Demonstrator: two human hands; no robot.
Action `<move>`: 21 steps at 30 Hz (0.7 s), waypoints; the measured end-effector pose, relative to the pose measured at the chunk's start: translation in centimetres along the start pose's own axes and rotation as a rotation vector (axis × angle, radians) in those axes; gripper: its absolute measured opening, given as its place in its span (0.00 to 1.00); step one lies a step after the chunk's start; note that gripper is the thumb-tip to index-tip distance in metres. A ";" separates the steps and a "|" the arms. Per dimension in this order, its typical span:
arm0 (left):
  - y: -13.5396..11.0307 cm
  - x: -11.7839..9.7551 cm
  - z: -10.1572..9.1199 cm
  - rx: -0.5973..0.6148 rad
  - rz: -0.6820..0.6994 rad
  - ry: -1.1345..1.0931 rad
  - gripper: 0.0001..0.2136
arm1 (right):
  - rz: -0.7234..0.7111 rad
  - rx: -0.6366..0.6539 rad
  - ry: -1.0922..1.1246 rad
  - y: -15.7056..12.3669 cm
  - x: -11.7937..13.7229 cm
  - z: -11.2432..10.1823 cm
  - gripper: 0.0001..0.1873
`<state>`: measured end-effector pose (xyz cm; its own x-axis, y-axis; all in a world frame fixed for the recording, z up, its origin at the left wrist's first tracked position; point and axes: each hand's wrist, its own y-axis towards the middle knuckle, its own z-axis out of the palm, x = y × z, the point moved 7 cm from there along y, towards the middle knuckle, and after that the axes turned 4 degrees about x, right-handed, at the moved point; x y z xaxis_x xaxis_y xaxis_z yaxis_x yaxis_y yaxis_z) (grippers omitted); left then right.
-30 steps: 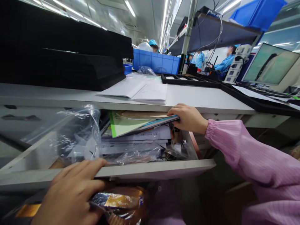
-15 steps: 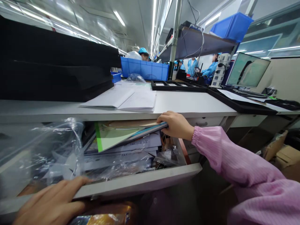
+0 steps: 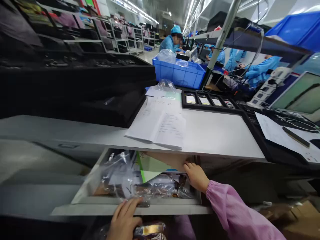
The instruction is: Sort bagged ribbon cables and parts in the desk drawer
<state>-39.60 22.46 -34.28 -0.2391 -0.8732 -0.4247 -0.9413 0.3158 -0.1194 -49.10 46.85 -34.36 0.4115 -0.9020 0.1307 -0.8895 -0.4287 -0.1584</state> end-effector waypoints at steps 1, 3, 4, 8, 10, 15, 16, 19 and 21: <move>0.0 -0.2 -0.4 0.037 -0.015 -0.023 0.13 | 0.005 0.017 0.031 -0.2 0.1 -0.1 0.24; 0.0 -0.3 -1.0 0.109 -0.037 -0.058 0.14 | 0.013 0.047 0.092 -0.6 0.1 -0.7 0.28; 0.0 -0.4 -1.3 0.135 -0.045 -0.073 0.14 | 0.019 0.057 0.122 -0.7 0.1 -1.1 0.30; 0.2 -1.2 -2.6 0.164 -0.077 -0.134 0.15 | 0.088 0.046 0.244 -0.9 1.1 -2.8 0.27; 0.3 -1.9 -3.3 0.173 -0.095 -0.160 0.15 | 0.120 0.013 0.317 -0.4 2.9 -3.3 0.24; -1.3 -3.9 -5.6 0.149 -0.193 -0.191 0.16 | 0.063 0.003 0.547 3.0 11.4 -3.3 0.20; -2.0 -4.3 -6.1 0.130 -0.205 -0.177 0.17 | 0.045 0.016 0.588 4.1 13.2 -3.1 0.20; -4.6 -5.1 -7.0 0.102 -0.235 -0.140 0.21 | 0.009 0.077 0.667 7.5 17.7 -2.2 0.21; -6.4 -4.8 -6.8 0.138 -0.275 -0.155 0.22 | -0.003 0.132 0.681 9.3 19.4 -1.3 0.18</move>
<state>-34.05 22.12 -25.33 0.0686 -0.8690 -0.4901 -0.9220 0.1325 -0.3640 -49.62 25.41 -31.98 0.1587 -0.6863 0.7098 -0.8394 -0.4723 -0.2691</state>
